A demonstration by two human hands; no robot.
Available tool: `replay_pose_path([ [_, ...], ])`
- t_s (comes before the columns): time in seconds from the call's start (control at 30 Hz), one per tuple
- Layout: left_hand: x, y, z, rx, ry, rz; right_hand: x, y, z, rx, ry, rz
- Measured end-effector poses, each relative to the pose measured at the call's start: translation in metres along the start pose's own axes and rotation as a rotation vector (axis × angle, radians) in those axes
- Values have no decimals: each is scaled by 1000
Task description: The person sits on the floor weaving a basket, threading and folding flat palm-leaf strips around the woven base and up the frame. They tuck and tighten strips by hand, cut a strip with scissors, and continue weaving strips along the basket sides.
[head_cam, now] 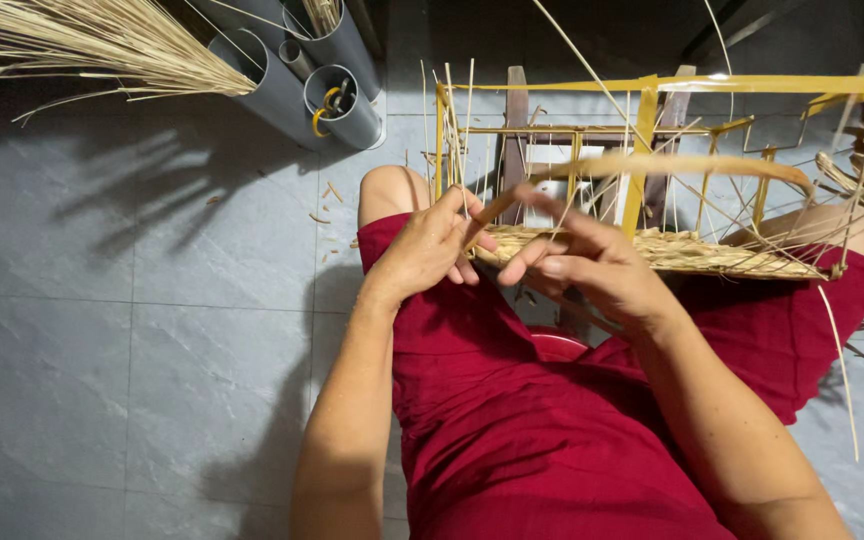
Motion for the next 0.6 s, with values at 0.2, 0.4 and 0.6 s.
replay_pose_path([
  [0.2,5,7,-5,54,-31,5,-17,25,11,-3,26,246],
  [0.4,4,1,-8,73,-52,46,-17,-2,34,-588,-369,-77],
  [0.6,-2,-6,-18,196,-127,44,-21,-16,37,-262,-432,75],
])
Point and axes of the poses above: each hand's wrist, its own x-axis towards the middle knuckle, its own z-axis out of the back of the hand, y = z × x, the point moved 1 cm from there along x, towards the middle knuckle, and after that the axes turned 7 degrees about x, right-handed, at the moved point
